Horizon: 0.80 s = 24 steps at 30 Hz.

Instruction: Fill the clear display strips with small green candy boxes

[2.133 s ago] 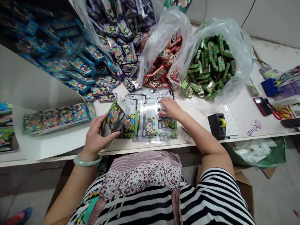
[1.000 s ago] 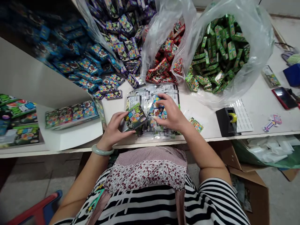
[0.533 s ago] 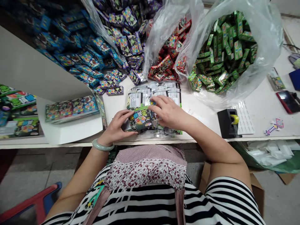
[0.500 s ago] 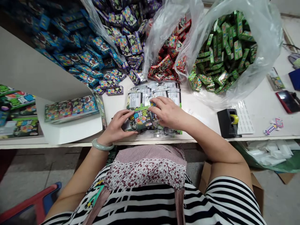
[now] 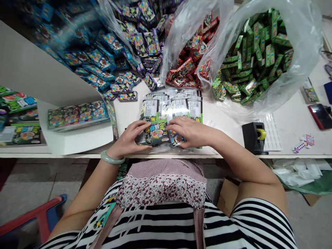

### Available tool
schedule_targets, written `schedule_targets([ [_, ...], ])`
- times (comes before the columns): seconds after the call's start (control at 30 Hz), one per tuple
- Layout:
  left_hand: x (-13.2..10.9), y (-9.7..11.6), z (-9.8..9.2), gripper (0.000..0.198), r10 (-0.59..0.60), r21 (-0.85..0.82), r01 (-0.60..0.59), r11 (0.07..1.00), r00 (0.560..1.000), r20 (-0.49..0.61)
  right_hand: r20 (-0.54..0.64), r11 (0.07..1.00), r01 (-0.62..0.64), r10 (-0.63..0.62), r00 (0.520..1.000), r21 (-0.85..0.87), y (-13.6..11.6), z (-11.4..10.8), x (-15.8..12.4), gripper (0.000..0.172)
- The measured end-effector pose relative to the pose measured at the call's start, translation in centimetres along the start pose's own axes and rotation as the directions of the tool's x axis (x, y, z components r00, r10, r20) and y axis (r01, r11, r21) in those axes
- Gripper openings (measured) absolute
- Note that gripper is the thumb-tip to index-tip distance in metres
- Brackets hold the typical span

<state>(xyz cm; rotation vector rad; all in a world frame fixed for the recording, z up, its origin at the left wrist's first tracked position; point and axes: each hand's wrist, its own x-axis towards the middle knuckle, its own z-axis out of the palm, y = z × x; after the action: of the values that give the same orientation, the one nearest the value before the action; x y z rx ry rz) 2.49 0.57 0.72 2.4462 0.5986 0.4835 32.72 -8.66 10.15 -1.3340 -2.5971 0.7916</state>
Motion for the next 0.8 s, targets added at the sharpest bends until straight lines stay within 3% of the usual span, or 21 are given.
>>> schedule_targets([
  [0.17, 0.4, 0.3, 0.3, 0.085, 0.042, -0.041, -0.040, 0.998, 0.998, 0.043, -0.024, 0.999, -0.007, 0.008, 1.000, 0.051, 0.5, -0.2, 0.5, 0.068],
  [0.3, 0.7, 0.5, 0.7, 0.086, 0.039, -0.086, -0.038, 0.996, 0.999, 0.010, -0.102, 0.994, 0.023, -0.013, 0.995, 0.104, 0.7, 0.2, 1.0, 0.062],
  [0.37, 0.7, 0.6, 0.8, 0.084, 0.016, -0.084, -0.019, 0.996, 0.999, -0.032, -0.168, 0.994, -0.032, 0.050, 0.984, 0.107, 0.6, 0.7, 1.0, 0.062],
  [0.47, 0.5, 0.8, 0.9, 0.085, -0.059, -0.052, 0.053, 0.997, 0.992, -0.113, -0.329, 0.962, -0.233, 0.269, 0.905, 0.145, 0.0, 2.2, 0.7, 0.049],
  [0.57, 0.5, 1.5, 1.2, 0.086, -0.105, 0.013, 0.109, 0.994, 0.976, -0.193, -0.366, 0.908, -0.318, 0.403, 0.839, 0.272, -0.6, 4.6, 0.6, 0.040],
  [0.7, 0.9, 3.3, 1.7, 0.094, -0.121, 0.035, 0.137, 0.990, 0.948, -0.296, -0.366, 0.787, -0.231, 0.497, 0.787, 0.573, -1.0, 6.6, 1.1, 0.040],
  [0.8, 1.4, 4.6, 2.2, 0.086, -0.187, -0.161, 0.145, 0.976, 0.940, -0.285, -0.427, 0.724, -0.112, 0.515, 0.743, 0.680, -1.0, 6.3, 1.5, 0.031],
])
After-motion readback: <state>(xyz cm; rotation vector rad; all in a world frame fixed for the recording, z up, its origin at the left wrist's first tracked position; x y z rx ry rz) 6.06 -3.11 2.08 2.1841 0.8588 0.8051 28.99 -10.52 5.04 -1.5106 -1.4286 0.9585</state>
